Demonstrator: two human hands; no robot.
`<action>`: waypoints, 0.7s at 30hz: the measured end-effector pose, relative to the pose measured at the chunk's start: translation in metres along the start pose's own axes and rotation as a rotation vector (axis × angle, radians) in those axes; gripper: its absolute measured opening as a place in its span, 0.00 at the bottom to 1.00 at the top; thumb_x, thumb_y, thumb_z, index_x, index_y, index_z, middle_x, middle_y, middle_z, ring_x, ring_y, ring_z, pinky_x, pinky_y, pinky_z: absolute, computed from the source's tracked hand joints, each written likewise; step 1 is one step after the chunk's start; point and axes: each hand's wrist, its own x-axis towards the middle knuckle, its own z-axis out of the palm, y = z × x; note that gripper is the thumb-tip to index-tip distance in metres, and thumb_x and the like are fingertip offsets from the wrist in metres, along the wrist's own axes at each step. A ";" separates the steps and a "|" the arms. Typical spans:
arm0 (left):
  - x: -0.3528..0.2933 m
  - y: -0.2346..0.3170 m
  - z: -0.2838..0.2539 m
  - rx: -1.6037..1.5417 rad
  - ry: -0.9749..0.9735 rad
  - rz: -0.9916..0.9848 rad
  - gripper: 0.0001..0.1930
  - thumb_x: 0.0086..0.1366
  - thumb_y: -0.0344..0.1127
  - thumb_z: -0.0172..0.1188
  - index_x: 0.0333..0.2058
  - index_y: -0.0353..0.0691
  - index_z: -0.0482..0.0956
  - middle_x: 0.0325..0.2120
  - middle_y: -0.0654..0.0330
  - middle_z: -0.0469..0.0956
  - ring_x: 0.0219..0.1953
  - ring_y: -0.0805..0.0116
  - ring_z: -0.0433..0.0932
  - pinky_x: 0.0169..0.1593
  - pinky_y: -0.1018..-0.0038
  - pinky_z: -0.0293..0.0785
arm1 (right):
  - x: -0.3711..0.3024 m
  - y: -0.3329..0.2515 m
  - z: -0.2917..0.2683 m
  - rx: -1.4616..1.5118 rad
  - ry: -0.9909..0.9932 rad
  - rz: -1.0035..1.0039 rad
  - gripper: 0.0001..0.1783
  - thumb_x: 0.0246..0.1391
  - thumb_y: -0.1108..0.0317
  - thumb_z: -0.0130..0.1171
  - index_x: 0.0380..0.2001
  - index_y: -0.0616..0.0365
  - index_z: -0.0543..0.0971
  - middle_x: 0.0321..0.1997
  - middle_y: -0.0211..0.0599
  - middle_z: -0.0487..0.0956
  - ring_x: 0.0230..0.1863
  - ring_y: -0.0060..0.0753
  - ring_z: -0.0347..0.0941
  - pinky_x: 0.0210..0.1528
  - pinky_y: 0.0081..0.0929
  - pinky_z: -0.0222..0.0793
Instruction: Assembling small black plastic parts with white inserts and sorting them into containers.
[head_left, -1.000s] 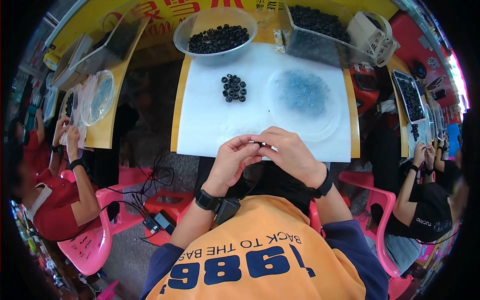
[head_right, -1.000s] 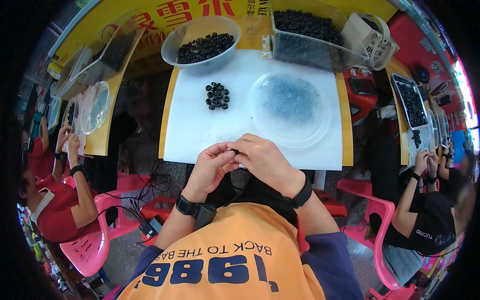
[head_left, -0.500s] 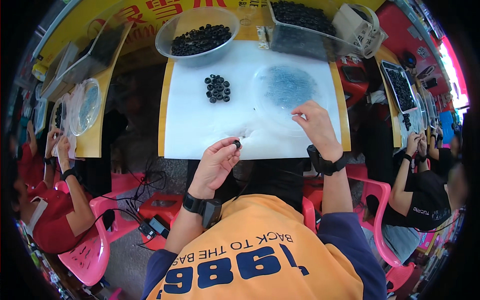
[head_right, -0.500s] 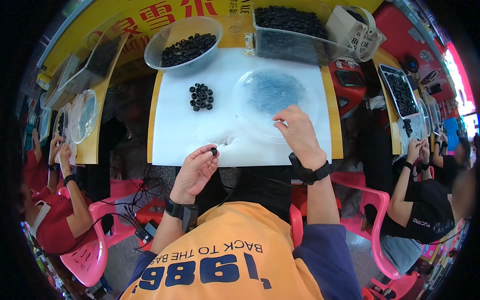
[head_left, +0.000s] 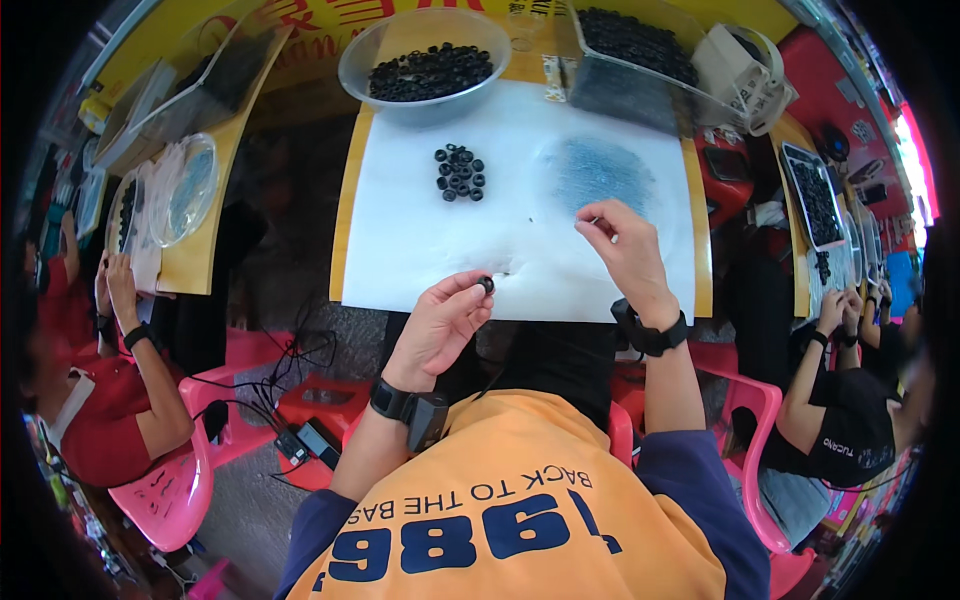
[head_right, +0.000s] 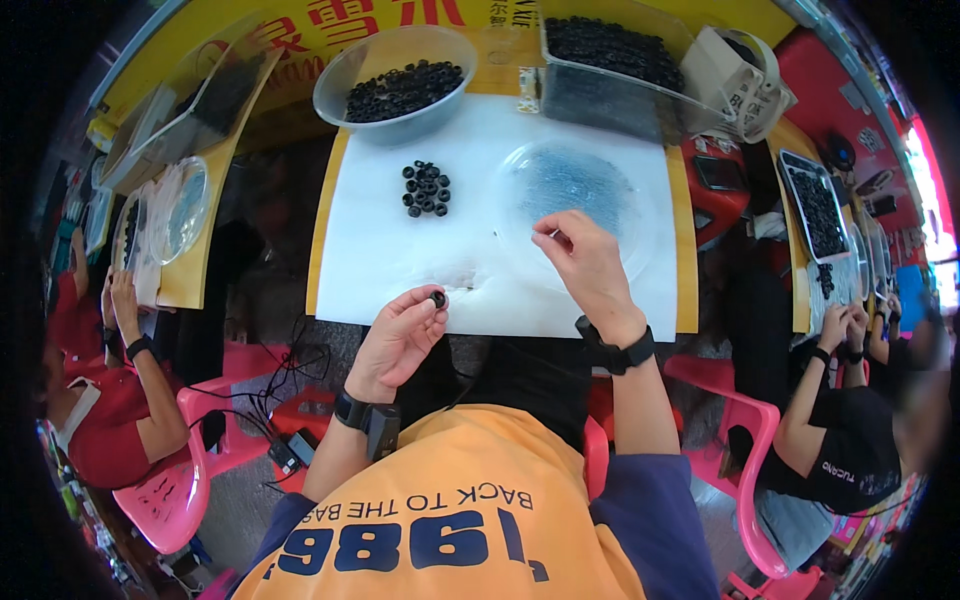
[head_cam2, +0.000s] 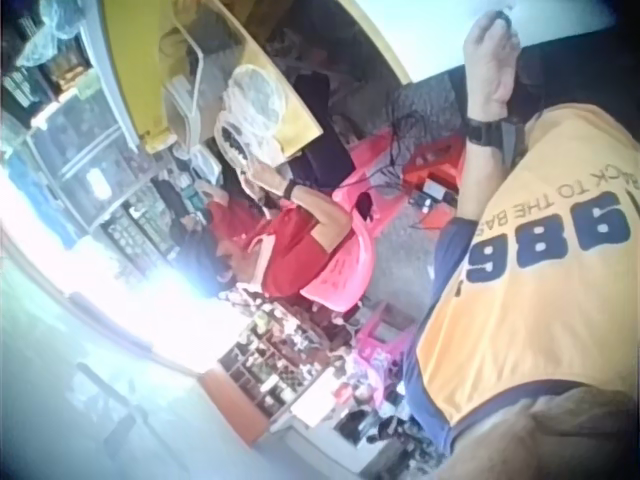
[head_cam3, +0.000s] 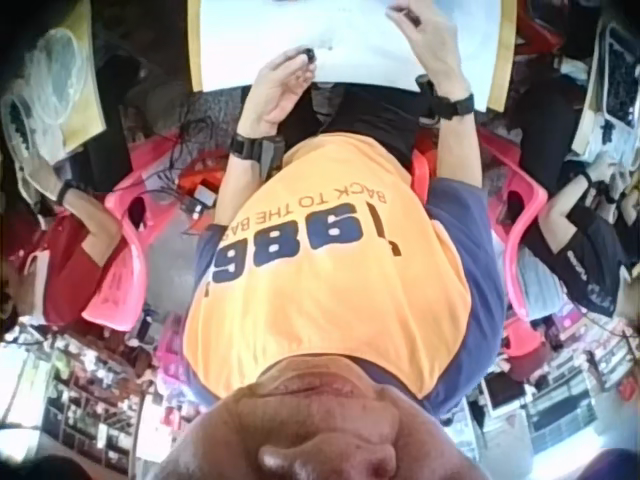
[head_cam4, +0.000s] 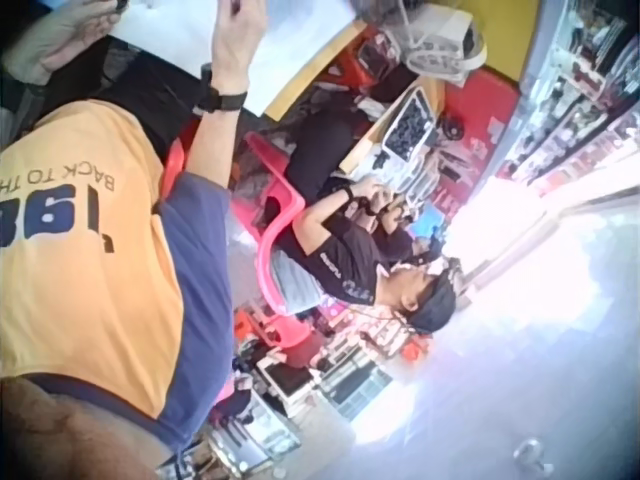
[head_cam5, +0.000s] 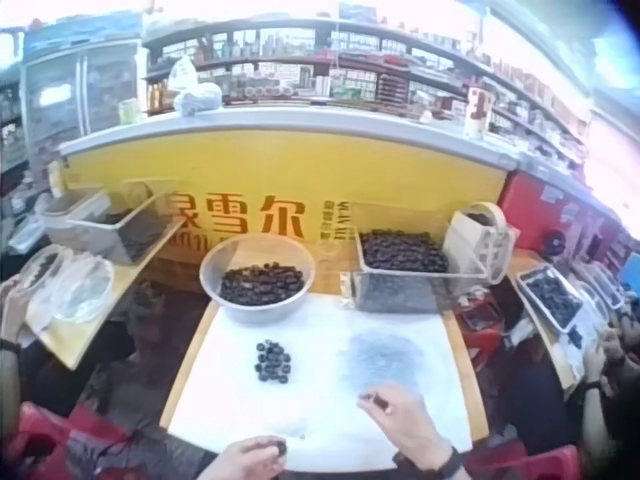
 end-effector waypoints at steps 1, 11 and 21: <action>0.000 0.002 0.002 0.015 -0.014 0.016 0.12 0.68 0.26 0.59 0.49 0.34 0.77 0.40 0.57 0.80 0.40 0.72 0.80 0.46 0.78 0.79 | -0.001 -0.012 0.001 0.077 -0.013 0.062 0.06 0.57 0.76 0.61 0.38 0.63 0.82 0.35 0.36 0.80 0.34 0.27 0.76 0.39 0.23 0.71; -0.016 0.028 0.017 0.072 -0.110 0.192 0.13 0.68 0.25 0.58 0.51 0.33 0.77 0.42 0.56 0.81 0.42 0.68 0.82 0.48 0.74 0.80 | -0.021 -0.082 0.063 0.676 -0.200 0.073 0.10 0.59 0.75 0.61 0.43 0.62 0.84 0.37 0.29 0.85 0.35 0.15 0.74 0.39 0.16 0.70; -0.019 0.023 0.001 -0.038 -0.054 0.191 0.12 0.68 0.25 0.59 0.49 0.34 0.79 0.41 0.59 0.81 0.41 0.70 0.82 0.46 0.75 0.80 | -0.023 -0.089 0.080 0.355 -0.068 -0.125 0.10 0.53 0.77 0.65 0.40 0.57 0.86 0.45 0.37 0.83 0.41 0.28 0.79 0.42 0.23 0.75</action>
